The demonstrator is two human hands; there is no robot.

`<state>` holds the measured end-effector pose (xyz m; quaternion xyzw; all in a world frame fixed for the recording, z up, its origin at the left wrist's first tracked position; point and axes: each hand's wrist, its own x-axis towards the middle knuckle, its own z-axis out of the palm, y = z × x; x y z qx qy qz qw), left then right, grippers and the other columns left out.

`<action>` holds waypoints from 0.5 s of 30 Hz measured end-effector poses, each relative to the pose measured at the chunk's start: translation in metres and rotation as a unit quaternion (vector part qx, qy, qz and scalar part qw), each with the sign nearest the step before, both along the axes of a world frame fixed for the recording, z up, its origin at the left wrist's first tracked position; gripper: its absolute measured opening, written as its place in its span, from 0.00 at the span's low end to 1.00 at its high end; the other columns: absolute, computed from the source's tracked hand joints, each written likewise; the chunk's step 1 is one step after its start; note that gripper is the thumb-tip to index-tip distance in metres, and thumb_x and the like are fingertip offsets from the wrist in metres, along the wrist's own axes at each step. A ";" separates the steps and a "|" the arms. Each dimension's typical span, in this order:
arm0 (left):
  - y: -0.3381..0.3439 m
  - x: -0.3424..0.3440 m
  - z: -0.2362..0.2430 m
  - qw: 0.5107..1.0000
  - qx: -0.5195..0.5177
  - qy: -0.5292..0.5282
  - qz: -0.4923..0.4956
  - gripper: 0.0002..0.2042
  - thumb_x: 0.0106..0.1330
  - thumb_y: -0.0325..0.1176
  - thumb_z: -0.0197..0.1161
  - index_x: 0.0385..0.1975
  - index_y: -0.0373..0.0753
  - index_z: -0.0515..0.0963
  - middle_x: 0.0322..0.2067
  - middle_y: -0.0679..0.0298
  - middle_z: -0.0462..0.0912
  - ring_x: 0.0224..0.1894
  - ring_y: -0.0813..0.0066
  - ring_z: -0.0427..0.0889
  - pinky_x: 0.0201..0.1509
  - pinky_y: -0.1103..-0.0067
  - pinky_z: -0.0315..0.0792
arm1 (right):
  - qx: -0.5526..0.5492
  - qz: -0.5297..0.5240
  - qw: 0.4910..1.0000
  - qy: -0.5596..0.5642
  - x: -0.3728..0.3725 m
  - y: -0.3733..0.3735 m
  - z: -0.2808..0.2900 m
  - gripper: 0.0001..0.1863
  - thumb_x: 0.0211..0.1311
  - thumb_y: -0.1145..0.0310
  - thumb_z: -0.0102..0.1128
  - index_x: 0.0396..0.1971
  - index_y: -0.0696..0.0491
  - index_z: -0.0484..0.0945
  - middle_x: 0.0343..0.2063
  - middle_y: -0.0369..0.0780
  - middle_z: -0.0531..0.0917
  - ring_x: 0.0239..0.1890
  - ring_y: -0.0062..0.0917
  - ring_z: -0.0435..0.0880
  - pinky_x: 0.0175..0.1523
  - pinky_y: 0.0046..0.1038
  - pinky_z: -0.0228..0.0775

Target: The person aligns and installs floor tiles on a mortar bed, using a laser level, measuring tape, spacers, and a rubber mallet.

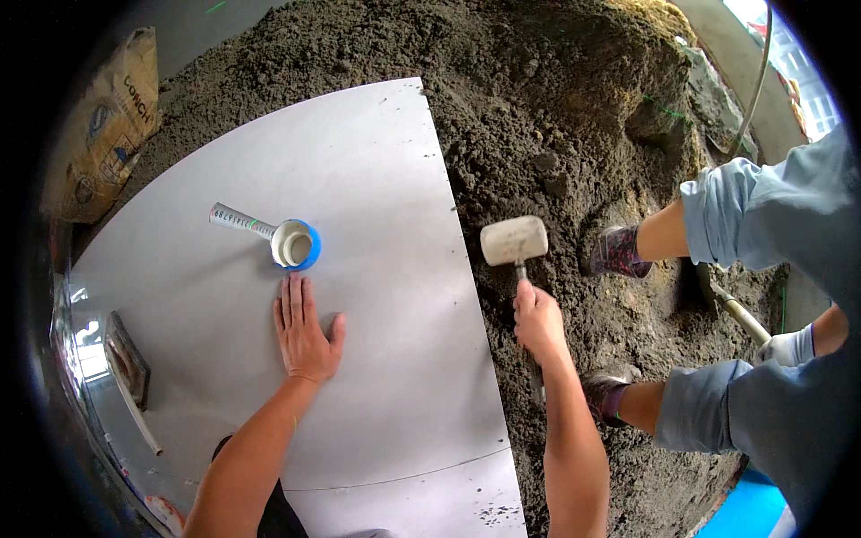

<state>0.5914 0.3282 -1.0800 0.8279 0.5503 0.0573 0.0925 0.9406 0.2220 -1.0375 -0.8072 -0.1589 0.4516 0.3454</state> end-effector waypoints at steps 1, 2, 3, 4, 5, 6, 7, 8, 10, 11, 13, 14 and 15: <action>0.001 0.003 -0.001 1.000 -0.002 -0.002 -0.003 0.40 0.69 0.48 0.57 0.74 0.32 0.51 0.77 0.49 0.47 0.78 0.50 0.46 0.79 0.54 0.42 | 0.006 0.000 1.000 0.002 0.009 0.005 0.002 0.25 0.78 0.48 0.47 0.27 0.54 0.71 0.15 0.29 0.66 0.13 0.16 0.64 0.18 0.24 0.58; 0.002 0.006 0.000 1.000 -0.003 -0.006 -0.004 0.40 0.68 0.48 0.57 0.74 0.32 0.51 0.77 0.49 0.47 0.78 0.50 0.46 0.79 0.54 0.42 | -0.008 -0.006 1.000 0.009 0.017 0.007 0.006 0.25 0.77 0.46 0.47 0.28 0.52 0.69 0.16 0.29 0.65 0.13 0.15 0.62 0.17 0.23 0.57; 0.002 0.006 0.000 1.000 -0.004 -0.006 -0.002 0.40 0.68 0.47 0.57 0.74 0.32 0.51 0.77 0.49 0.47 0.78 0.50 0.46 0.79 0.54 0.42 | -0.008 0.001 1.000 0.022 0.023 0.007 0.008 0.25 0.77 0.45 0.47 0.28 0.52 0.69 0.17 0.29 0.65 0.13 0.16 0.62 0.17 0.24 0.57; 0.001 0.006 0.000 1.000 -0.006 -0.006 -0.001 0.40 0.68 0.47 0.57 0.74 0.32 0.51 0.77 0.49 0.47 0.78 0.50 0.46 0.79 0.54 0.42 | 0.006 -0.010 0.999 0.036 0.028 0.002 0.012 0.24 0.78 0.46 0.47 0.28 0.52 0.69 0.17 0.29 0.65 0.13 0.16 0.63 0.17 0.24 0.57; 0.002 0.005 -0.001 1.000 0.002 -0.007 -0.002 0.40 0.68 0.47 0.57 0.74 0.31 0.51 0.77 0.49 0.47 0.78 0.49 0.46 0.79 0.54 0.42 | 0.019 -0.022 0.998 0.049 0.030 -0.006 0.019 0.24 0.78 0.47 0.46 0.27 0.51 0.69 0.16 0.29 0.65 0.14 0.16 0.63 0.17 0.24 0.56; 0.003 -0.004 0.001 1.000 0.010 -0.002 0.001 0.40 0.68 0.47 0.57 0.74 0.31 0.51 0.77 0.48 0.47 0.78 0.49 0.46 0.79 0.54 0.42 | 0.032 -0.045 0.998 0.044 0.024 -0.013 0.033 0.24 0.78 0.46 0.45 0.27 0.50 0.68 0.16 0.29 0.64 0.13 0.15 0.62 0.17 0.24 0.56; 0.000 -0.006 -0.001 1.000 0.011 -0.002 0.002 0.40 0.68 0.46 0.57 0.74 0.31 0.51 0.77 0.48 0.47 0.78 0.48 0.47 0.79 0.53 0.42 | 0.044 -0.087 0.994 0.045 0.021 -0.022 0.051 0.24 0.78 0.45 0.44 0.27 0.49 0.67 0.15 0.28 0.63 0.12 0.14 0.61 0.16 0.23 0.55; -0.001 -0.007 -0.002 1.000 0.012 0.003 0.002 0.40 0.68 0.46 0.57 0.74 0.31 0.51 0.77 0.48 0.47 0.78 0.48 0.47 0.79 0.53 0.42 | 0.086 -0.125 0.987 0.047 0.021 -0.035 0.049 0.24 0.78 0.45 0.43 0.27 0.49 0.67 0.14 0.28 0.63 0.12 0.14 0.60 0.15 0.23 0.56; 0.002 -0.002 0.000 1.000 0.022 0.009 -0.005 0.40 0.68 0.46 0.57 0.74 0.30 0.51 0.77 0.48 0.47 0.78 0.47 0.47 0.78 0.53 0.43 | 0.119 -0.188 0.975 0.011 0.015 -0.046 0.053 0.25 0.79 0.44 0.40 0.26 0.47 0.67 0.13 0.28 0.63 0.11 0.15 0.60 0.15 0.23 0.57; 0.001 0.001 -0.001 1.000 0.020 0.009 -0.009 0.40 0.68 0.46 0.57 0.74 0.30 0.51 0.76 0.48 0.47 0.78 0.47 0.47 0.78 0.53 0.43 | 0.079 -0.209 0.975 -0.007 0.006 -0.046 0.041 0.25 0.80 0.45 0.37 0.26 0.48 0.67 0.13 0.28 0.64 0.11 0.16 0.60 0.15 0.24 0.57; 0.001 0.012 -0.004 0.999 0.024 0.007 -0.022 0.39 0.68 0.46 0.56 0.74 0.30 0.51 0.76 0.48 0.47 0.78 0.47 0.47 0.78 0.53 0.43 | 0.009 -0.015 0.999 -0.042 -0.002 -0.064 -0.015 0.25 0.80 0.46 0.38 0.25 0.48 0.67 0.13 0.28 0.64 0.11 0.16 0.61 0.16 0.25 0.57; 0.001 0.015 -0.005 1.000 0.021 0.002 -0.023 0.39 0.68 0.46 0.56 0.74 0.30 0.51 0.76 0.48 0.47 0.78 0.47 0.47 0.78 0.53 0.43 | -0.032 0.040 0.998 -0.021 -0.012 -0.061 -0.020 0.25 0.79 0.47 0.39 0.25 0.49 0.66 0.14 0.29 0.64 0.12 0.17 0.61 0.17 0.26 0.58; 0.001 0.005 -0.005 1.000 0.020 0.015 -0.016 0.39 0.68 0.46 0.56 0.74 0.30 0.51 0.76 0.47 0.47 0.78 0.46 0.47 0.78 0.53 0.43 | -0.078 0.003 0.992 0.098 -0.032 -0.031 0.007 0.24 0.79 0.47 0.40 0.25 0.49 0.66 0.14 0.29 0.63 0.12 0.17 0.61 0.18 0.26 0.58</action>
